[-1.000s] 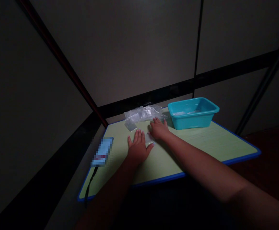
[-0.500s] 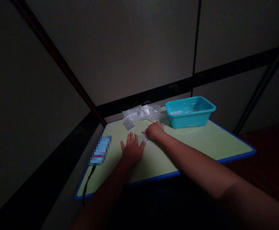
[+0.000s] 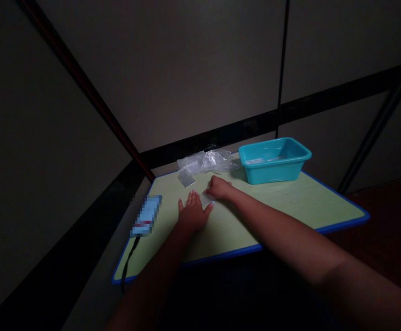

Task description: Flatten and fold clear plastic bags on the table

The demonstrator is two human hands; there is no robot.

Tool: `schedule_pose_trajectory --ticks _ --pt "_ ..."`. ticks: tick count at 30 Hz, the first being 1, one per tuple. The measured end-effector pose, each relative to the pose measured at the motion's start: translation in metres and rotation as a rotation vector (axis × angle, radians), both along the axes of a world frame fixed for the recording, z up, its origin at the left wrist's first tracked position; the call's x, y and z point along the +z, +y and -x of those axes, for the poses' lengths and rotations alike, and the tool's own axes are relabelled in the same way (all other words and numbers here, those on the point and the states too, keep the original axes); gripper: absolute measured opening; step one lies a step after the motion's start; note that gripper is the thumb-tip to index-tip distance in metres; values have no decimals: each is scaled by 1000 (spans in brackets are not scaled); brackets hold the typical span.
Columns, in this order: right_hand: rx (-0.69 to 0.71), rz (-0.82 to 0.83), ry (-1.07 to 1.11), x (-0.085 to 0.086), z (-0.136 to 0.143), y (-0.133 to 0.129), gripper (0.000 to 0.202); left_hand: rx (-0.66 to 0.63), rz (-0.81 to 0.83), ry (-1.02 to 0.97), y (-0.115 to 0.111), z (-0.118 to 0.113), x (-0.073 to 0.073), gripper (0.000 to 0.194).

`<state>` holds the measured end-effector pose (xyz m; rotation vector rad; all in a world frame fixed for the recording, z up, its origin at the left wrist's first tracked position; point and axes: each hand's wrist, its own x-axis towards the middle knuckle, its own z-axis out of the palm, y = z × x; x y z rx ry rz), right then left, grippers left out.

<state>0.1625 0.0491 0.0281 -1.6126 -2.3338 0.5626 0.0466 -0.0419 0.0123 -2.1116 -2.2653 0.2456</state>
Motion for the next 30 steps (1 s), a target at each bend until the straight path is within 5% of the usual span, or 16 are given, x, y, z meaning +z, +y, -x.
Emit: schedule_pose_trajectory --ticks 10,19,30 --pt "0 -55 257 -11 0 9 28 -39 -55 -11 0 1 -5 81" --pt "95 -49 374 -17 2 11 30 -55 -49 -81 0 0 -2 79" --pt "346 187 986 -29 25 1 27 -139 -42 -96 1 -1 1 82"
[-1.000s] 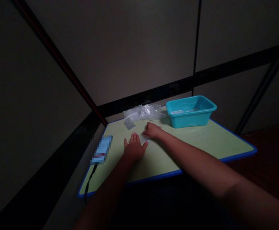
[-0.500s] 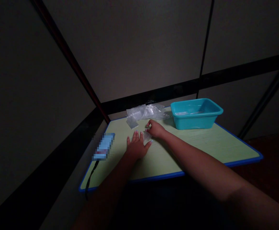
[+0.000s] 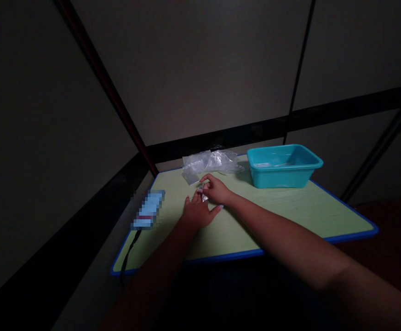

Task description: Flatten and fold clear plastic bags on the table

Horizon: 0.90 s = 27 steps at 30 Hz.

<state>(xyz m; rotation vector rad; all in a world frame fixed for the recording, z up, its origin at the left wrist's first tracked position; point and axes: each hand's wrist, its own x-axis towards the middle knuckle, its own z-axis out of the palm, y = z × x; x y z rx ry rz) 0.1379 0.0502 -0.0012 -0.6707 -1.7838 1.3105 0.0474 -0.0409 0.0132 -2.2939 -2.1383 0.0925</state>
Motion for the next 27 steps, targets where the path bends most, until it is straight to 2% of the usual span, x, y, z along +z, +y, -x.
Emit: schedule_pose_trajectory --ticks 3,6,9,11,14,16,18,22,27 --pt "34 88 85 -1 3 -1 28 -19 -12 -7 0 1 -1 85" --pt "43 216 130 3 3 -2 21 -21 -25 -16 0 2 -3 86" --pt "-46 309 65 8 0 -2 9 -20 -20 -18 0 3 -3 85" --pt "-156 253 -94 11 -3 -1 6 -17 -9 -18 0 3 -3 86" --pt "-273 3 -391 17 -8 -2 9 -3 12 -18 0 3 -4 88" --pt "-252 -118 -548 21 -10 -8 27 3 11 -27 0 3 -5 86" --pt "-184 -156 -687 24 -10 -15 48 0 -1 -41 0 3 -5 84" --pt "-105 -229 -900 21 -8 -28 74 -45 -17 -90 -1 7 -7 78" --pt "-176 -255 -1015 12 -5 -29 77 -82 -5 -129 -1 10 -7 80"
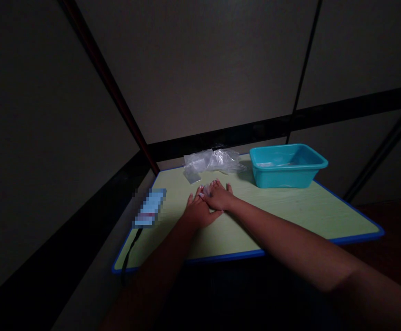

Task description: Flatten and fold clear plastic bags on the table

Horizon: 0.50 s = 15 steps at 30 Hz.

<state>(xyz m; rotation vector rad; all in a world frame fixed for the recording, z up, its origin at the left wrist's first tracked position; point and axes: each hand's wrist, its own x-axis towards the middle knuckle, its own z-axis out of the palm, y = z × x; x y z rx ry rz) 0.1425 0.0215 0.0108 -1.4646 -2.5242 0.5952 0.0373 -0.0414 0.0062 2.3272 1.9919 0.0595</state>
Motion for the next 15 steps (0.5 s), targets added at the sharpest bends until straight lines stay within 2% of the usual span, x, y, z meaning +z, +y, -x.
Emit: schedule_pose_trajectory --ticks 7,12,15 --pt "-48 -49 -7 0 4 -6 79 -36 -14 9 0 1 1 81" --pt "-63 -63 -5 0 5 -8 66 -17 17 -12 2 0 0 85" --pt "-60 -69 5 0 3 -7 59 4 31 -90 5 7 2 93"
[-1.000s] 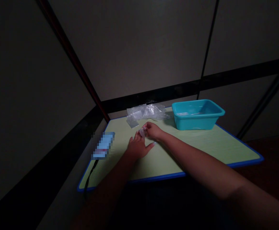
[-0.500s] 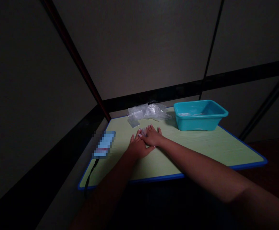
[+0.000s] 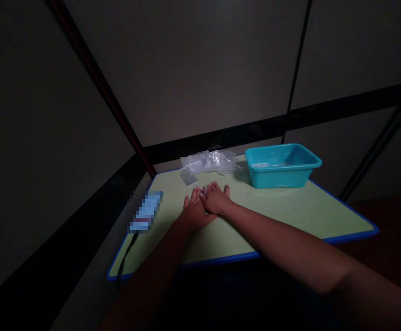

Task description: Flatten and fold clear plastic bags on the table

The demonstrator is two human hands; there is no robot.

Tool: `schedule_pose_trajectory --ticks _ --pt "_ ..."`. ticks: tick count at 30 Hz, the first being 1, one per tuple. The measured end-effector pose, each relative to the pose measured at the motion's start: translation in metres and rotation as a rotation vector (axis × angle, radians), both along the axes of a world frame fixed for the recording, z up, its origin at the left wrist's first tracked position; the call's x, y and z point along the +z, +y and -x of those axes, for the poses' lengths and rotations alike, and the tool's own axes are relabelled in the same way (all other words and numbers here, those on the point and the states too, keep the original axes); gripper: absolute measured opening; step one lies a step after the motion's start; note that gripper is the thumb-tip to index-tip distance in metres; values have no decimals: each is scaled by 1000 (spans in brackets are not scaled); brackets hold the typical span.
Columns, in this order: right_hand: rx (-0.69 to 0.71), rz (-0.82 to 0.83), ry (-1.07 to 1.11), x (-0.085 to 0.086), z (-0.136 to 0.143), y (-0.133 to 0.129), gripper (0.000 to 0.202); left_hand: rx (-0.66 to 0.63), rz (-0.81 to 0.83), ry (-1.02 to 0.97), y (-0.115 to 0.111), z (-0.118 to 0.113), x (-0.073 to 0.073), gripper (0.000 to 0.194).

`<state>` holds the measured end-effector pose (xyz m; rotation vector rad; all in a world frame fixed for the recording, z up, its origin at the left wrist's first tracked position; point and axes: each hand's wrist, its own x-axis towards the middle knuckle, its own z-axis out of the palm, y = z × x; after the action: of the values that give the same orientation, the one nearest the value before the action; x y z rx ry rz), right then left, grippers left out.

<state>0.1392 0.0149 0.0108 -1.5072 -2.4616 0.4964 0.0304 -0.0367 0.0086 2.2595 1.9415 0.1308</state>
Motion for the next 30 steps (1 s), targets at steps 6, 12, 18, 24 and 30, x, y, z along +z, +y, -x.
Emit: schedule_pose_trajectory --ticks 6,12,18,24,30 --pt "18 -8 -44 4 -5 0 56 94 -121 -793 3 32 22 78" --pt "-3 9 -67 5 -4 1 62 484 173 -1599 5 44 39 59" --pt "4 -15 -100 -3 -4 7 78 512 304 -1613 7 41 39 78" --pt "17 -33 -132 0 -6 4 62 492 352 -1593 8 44 39 84" --pt "121 -116 -93 -2 -5 -3 66 538 365 -1603 13 48 32 79"
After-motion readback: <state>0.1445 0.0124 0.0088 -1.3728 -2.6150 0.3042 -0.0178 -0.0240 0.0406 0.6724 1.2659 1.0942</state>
